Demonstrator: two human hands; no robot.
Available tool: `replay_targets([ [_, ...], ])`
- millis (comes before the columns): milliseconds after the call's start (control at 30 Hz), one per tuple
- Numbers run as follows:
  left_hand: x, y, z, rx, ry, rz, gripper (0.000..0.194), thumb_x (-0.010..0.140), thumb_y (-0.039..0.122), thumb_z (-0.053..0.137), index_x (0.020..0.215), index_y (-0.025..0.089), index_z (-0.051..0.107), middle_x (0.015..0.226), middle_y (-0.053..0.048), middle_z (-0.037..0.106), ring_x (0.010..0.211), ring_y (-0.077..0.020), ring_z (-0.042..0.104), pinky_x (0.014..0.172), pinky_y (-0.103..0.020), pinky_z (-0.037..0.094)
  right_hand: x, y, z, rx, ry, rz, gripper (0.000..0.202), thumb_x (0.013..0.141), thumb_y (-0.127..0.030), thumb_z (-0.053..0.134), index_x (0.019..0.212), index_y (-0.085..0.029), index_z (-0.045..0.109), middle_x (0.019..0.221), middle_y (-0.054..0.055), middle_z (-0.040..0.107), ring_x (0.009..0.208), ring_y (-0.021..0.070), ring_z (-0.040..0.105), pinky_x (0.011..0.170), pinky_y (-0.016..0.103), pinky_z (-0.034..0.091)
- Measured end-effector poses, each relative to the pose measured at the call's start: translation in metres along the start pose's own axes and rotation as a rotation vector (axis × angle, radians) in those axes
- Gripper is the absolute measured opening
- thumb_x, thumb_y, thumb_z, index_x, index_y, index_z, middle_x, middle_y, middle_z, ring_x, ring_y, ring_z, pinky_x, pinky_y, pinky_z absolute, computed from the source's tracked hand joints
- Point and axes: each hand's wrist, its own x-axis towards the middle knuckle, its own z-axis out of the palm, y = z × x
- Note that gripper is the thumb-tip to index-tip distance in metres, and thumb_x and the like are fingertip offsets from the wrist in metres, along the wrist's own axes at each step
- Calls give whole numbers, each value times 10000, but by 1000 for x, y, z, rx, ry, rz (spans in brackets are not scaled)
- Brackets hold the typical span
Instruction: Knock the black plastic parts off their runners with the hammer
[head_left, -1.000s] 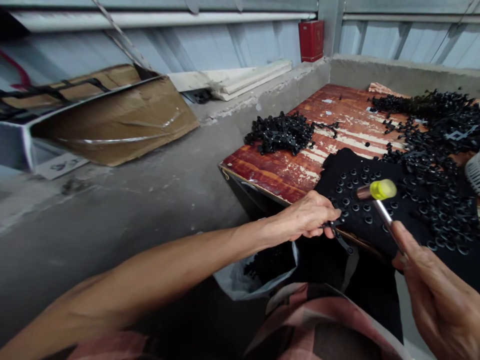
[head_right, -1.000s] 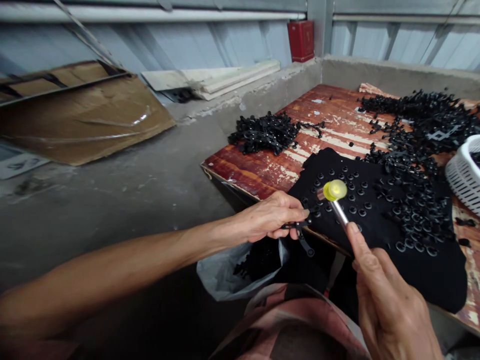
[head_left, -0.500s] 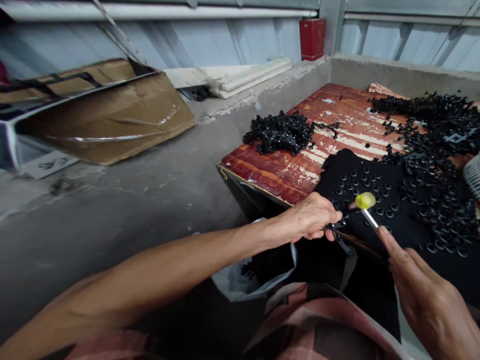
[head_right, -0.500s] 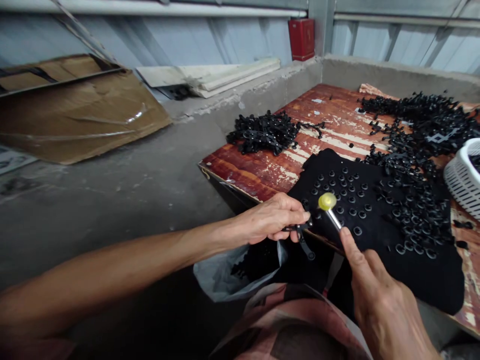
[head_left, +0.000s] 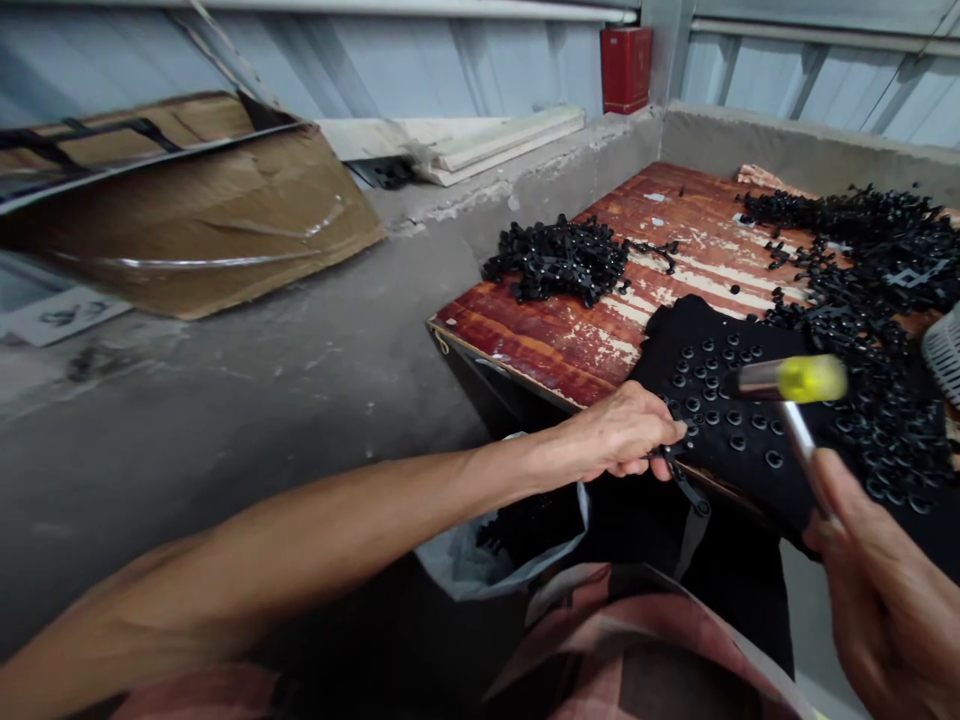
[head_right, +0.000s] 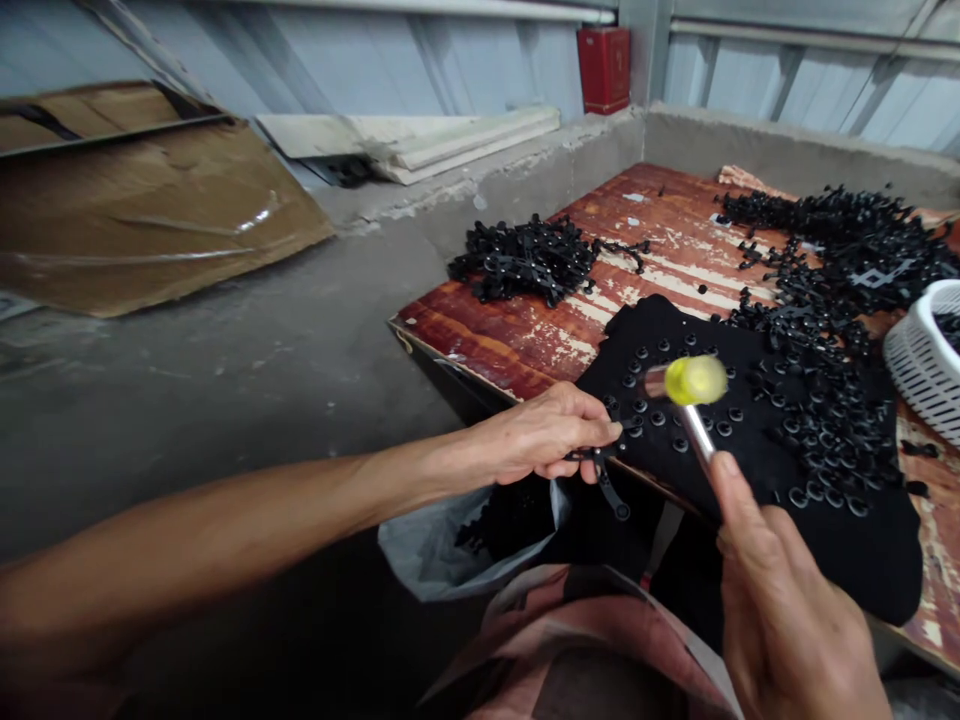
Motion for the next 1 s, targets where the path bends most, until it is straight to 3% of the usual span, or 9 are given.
replay_targets([
  [100,5,-6,0,-45,6,5,270,843,387,550,723,147,584,576,-15,646,307,-36,360,285,-159,192,1,0,0,-47,-105,-44,605,944,-121,442,1521,-280,355,1055,81,704,854,221,726,638,268,619],
  [233,9,-8,1,-60,21,-44,236,841,351,553,721,150,579,556,-14,645,299,-39,355,295,-164,197,0,0,0,-29,-9,-15,647,946,-137,442,1552,-287,274,1014,77,699,691,179,705,511,220,575],
  [333,9,-8,2,-85,21,-49,232,840,331,555,696,149,562,539,-12,636,301,-34,350,299,-160,190,0,-1,-1,-17,-75,-16,637,940,-117,414,1535,-323,318,864,41,687,462,142,606,360,202,488],
  [500,8,-6,3,-99,4,-55,231,847,338,564,725,143,573,556,-14,646,301,-34,350,294,-159,191,3,-1,-5,-17,-19,-32,637,949,-125,449,1545,-286,294,1037,89,671,707,172,700,579,228,584],
  [633,7,-2,3,-117,11,-95,241,859,284,545,665,140,537,522,-6,619,301,-24,338,299,-150,182,5,1,-5,-36,-188,-32,626,960,-120,404,1553,-272,270,945,70,668,549,137,649,512,214,565],
  [733,8,-2,3,-106,6,-87,227,856,309,558,703,142,557,539,-7,633,295,-29,343,290,-154,177,5,2,-5,-24,-32,-63,632,952,-122,445,1546,-274,290,1094,102,669,735,174,705,622,239,589],
  [867,8,-3,4,-134,14,-102,228,850,281,563,669,144,540,517,-2,618,296,-27,342,292,-152,180,2,3,-5,-50,-148,-56,610,959,-127,412,1543,-264,303,995,76,685,621,154,689,555,228,584],
  [1000,7,-3,5,-134,-8,-76,250,857,305,560,666,144,548,529,-5,629,294,-28,342,288,-156,177,2,1,-7,-50,14,-81,640,933,-113,474,1535,-270,323,1146,94,677,774,186,716,624,249,600],
])
